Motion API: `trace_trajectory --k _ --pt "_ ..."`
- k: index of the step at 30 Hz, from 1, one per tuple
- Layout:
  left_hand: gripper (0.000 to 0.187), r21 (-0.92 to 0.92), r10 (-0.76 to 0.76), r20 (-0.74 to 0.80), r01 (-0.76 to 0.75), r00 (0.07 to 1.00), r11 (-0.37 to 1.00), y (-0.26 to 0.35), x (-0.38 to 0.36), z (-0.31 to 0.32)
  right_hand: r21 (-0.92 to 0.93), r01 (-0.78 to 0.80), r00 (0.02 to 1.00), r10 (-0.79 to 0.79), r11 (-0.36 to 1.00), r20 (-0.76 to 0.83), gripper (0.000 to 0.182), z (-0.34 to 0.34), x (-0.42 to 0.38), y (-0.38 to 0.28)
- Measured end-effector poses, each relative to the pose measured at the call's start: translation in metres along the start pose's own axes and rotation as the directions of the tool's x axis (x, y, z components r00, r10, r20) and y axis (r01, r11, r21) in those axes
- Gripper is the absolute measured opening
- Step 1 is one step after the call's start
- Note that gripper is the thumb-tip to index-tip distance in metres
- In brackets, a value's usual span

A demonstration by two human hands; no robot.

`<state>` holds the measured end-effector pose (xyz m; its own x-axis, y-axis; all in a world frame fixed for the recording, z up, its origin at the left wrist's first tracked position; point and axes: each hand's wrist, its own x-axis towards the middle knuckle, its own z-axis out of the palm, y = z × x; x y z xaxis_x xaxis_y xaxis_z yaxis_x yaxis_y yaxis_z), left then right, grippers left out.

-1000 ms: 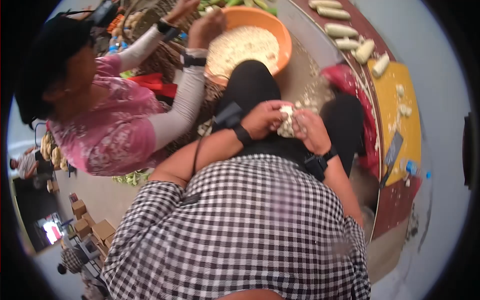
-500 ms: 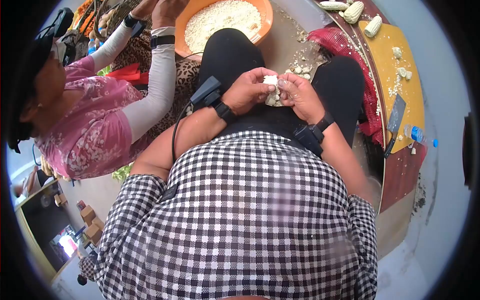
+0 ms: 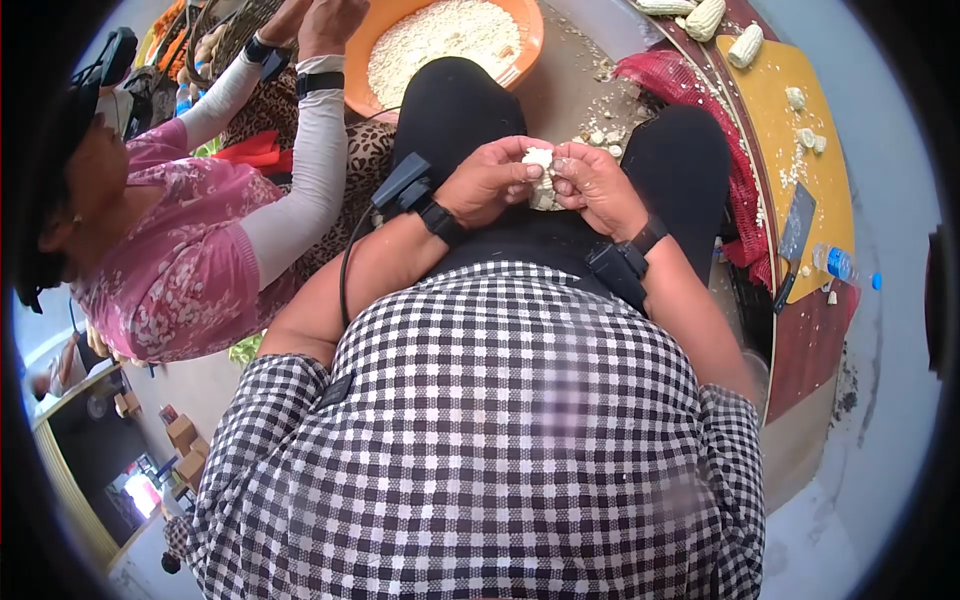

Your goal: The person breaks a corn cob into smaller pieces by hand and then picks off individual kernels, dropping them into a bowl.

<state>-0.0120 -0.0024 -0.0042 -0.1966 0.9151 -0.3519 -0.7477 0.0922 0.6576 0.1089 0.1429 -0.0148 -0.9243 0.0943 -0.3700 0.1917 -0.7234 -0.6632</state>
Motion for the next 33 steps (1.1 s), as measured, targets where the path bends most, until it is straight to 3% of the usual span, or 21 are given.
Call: trace_trajectory --k 6,18,21,24,29,33 --pt "0.036 -0.031 0.019 -0.015 -0.019 1.0 0.999 -0.003 0.002 -0.002 0.03 0.019 1.0 -0.019 0.999 0.013 0.011 -0.002 -0.003 -0.003" --pt "0.036 0.116 0.02 0.016 -0.022 1.0 0.993 -0.005 -0.001 0.002 -0.296 0.04 0.996 -0.063 0.954 -0.067 0.004 -0.002 -0.004 0.002" --pt "0.035 0.109 0.005 0.02 -0.007 1.0 0.994 -0.003 -0.003 0.003 -0.241 0.031 0.998 -0.045 0.97 -0.052 0.002 0.0 -0.005 0.002" --pt "0.034 0.036 0.005 -0.025 -0.004 1.0 0.999 0.0 -0.003 0.005 -0.029 0.014 1.0 -0.013 0.999 0.021 0.003 0.003 -0.009 -0.001" --pt "0.032 -0.026 0.007 -0.036 -0.008 0.999 1.0 0.001 -0.002 0.002 0.144 0.033 0.995 -0.046 0.989 0.088 0.004 0.005 -0.015 -0.005" --pt "0.029 -0.081 0.004 -0.011 -0.005 1.0 0.997 0.001 -0.001 0.001 0.11 0.039 0.989 -0.053 0.993 0.135 0.006 0.003 -0.017 -0.007"
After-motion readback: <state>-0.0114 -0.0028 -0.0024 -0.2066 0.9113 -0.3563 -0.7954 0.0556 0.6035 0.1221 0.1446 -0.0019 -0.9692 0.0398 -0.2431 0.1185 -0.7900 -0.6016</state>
